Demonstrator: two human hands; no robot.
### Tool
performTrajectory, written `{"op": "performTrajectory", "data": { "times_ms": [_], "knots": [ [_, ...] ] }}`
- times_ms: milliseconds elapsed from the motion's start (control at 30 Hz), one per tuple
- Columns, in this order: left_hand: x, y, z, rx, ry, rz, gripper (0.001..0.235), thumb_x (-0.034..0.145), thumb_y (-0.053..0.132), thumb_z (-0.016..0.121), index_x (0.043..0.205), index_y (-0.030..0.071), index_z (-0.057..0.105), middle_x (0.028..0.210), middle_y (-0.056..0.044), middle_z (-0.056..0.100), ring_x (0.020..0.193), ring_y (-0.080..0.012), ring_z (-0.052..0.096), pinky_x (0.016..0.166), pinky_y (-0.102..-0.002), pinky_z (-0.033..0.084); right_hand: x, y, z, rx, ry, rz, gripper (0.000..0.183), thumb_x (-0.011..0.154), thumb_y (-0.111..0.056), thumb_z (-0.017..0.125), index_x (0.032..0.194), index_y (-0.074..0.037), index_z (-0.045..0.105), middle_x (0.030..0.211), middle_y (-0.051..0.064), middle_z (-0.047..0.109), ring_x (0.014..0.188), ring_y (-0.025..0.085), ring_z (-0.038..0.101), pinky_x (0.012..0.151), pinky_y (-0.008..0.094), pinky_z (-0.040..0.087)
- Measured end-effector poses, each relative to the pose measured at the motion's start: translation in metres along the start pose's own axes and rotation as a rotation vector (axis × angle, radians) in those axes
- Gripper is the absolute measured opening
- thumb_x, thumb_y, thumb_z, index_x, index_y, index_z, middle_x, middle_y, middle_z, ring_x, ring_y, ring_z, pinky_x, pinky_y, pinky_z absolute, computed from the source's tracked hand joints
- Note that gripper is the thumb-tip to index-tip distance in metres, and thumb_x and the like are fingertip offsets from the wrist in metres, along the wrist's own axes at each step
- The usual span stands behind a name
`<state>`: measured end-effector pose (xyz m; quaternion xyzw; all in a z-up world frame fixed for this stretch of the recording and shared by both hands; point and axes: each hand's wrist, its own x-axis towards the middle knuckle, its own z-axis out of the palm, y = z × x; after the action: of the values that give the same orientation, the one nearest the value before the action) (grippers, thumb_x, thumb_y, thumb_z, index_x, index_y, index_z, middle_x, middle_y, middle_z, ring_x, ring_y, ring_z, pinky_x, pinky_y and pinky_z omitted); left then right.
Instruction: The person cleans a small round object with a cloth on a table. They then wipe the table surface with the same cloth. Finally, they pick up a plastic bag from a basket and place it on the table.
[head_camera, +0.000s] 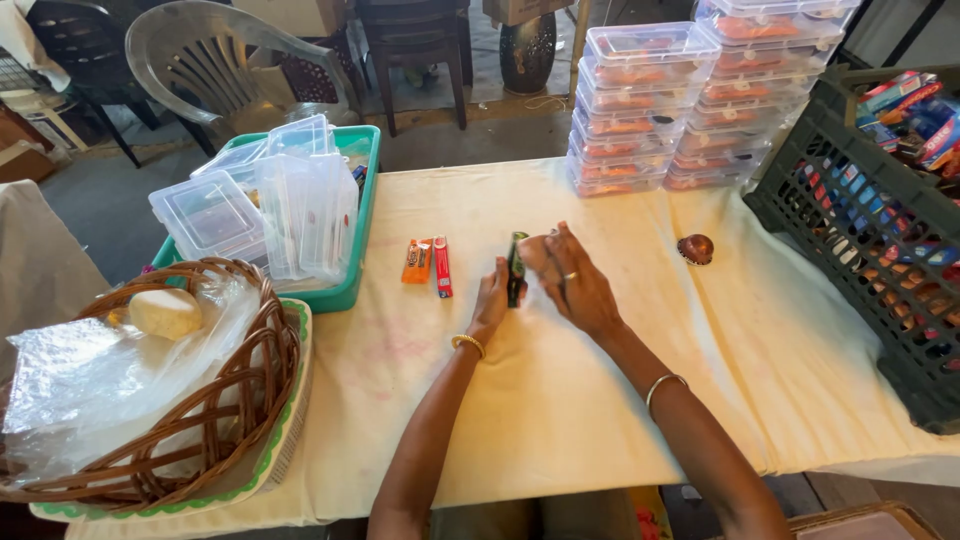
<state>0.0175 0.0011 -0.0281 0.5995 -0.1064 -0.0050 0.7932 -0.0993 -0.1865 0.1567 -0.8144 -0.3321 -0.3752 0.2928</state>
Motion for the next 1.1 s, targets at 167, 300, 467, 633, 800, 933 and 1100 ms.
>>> {"op": "performTrajectory", "data": {
  "times_ms": [167, 300, 467, 633, 800, 933, 1100],
  "knots": [
    [0.005, -0.022, -0.004, 0.123, -0.039, 0.045, 0.053, 0.117, 0.04, 0.041, 0.105, -0.006, 0.065, 0.085, -0.01, 0.069, 0.072, -0.014, 0.063, 0.062, -0.029, 0.052, -0.006, 0.006, 0.016, -0.22, -0.208, -0.277, 0.063, 0.097, -0.042, 0.059, 0.148, -0.007, 0.046, 0.156, 0.015, 0.046, 0.142, 0.033, 0.046, 0.117, 0.054, 0.035],
    [0.006, -0.029, -0.004, 0.283, -0.085, 0.102, 0.039, 0.11, 0.025, 0.05, 0.104, -0.006, 0.072, 0.089, -0.006, 0.072, 0.078, -0.0101, 0.067, 0.066, -0.027, 0.053, -0.01, 0.019, 0.02, -0.234, -0.181, -0.252, 0.057, 0.101, -0.041, 0.06, 0.145, -0.005, 0.051, 0.151, 0.014, 0.051, 0.14, 0.031, 0.047, 0.116, 0.053, 0.034],
    [-0.058, 0.121, 0.055, 0.357, 0.139, 0.043, 0.038, 0.093, 0.032, 0.068, 0.117, 0.002, 0.061, 0.087, -0.006, 0.071, 0.072, -0.0115, 0.071, 0.053, -0.027, 0.057, -0.022, 0.049, 0.028, -0.28, -0.288, -0.008, 0.048, 0.101, -0.029, 0.057, 0.144, -0.008, 0.056, 0.149, 0.014, 0.054, 0.139, 0.031, 0.049, 0.116, 0.047, 0.039],
    [-0.059, 0.125, 0.061, 0.384, 0.294, 0.028, 0.039, 0.095, 0.033, 0.071, 0.113, 0.0, 0.061, 0.082, -0.009, 0.073, 0.068, -0.0137, 0.073, 0.049, -0.027, 0.058, -0.029, 0.041, 0.044, -0.157, -0.353, 0.071, 0.05, 0.106, -0.031, 0.056, 0.148, -0.003, 0.052, 0.153, 0.017, 0.05, 0.143, 0.034, 0.048, 0.12, 0.043, 0.04],
    [-0.052, 0.11, 0.055, 0.345, 0.199, 0.102, 0.035, 0.099, 0.034, 0.068, 0.109, 0.001, 0.067, 0.086, -0.009, 0.076, 0.072, -0.0135, 0.075, 0.053, -0.026, 0.059, -0.018, 0.026, 0.039, -0.195, -0.322, -0.038, 0.064, 0.099, -0.039, 0.059, 0.148, 0.001, 0.047, 0.153, 0.022, 0.049, 0.137, 0.04, 0.048, 0.114, 0.048, 0.036],
    [-0.06, 0.125, 0.063, 0.396, 0.203, 0.122, 0.033, 0.098, 0.034, 0.065, 0.111, 0.003, 0.066, 0.086, -0.01, 0.077, 0.072, -0.014, 0.077, 0.053, -0.025, 0.059, -0.02, 0.041, 0.03, -0.262, -0.346, 0.047, 0.067, 0.094, -0.046, 0.061, 0.144, -0.002, 0.05, 0.147, 0.025, 0.05, 0.137, 0.04, 0.047, 0.115, 0.047, 0.036],
    [-0.053, 0.117, 0.057, 0.305, 0.351, 0.052, 0.035, 0.098, 0.031, 0.067, 0.113, 0.0, 0.057, 0.083, -0.011, 0.077, 0.07, -0.0149, 0.077, 0.053, -0.026, 0.059, -0.034, 0.049, 0.048, -0.164, -0.396, 0.193, 0.063, 0.102, -0.04, 0.057, 0.147, 0.003, 0.047, 0.148, 0.027, 0.05, 0.138, 0.04, 0.048, 0.113, 0.045, 0.041]
  ]
}}
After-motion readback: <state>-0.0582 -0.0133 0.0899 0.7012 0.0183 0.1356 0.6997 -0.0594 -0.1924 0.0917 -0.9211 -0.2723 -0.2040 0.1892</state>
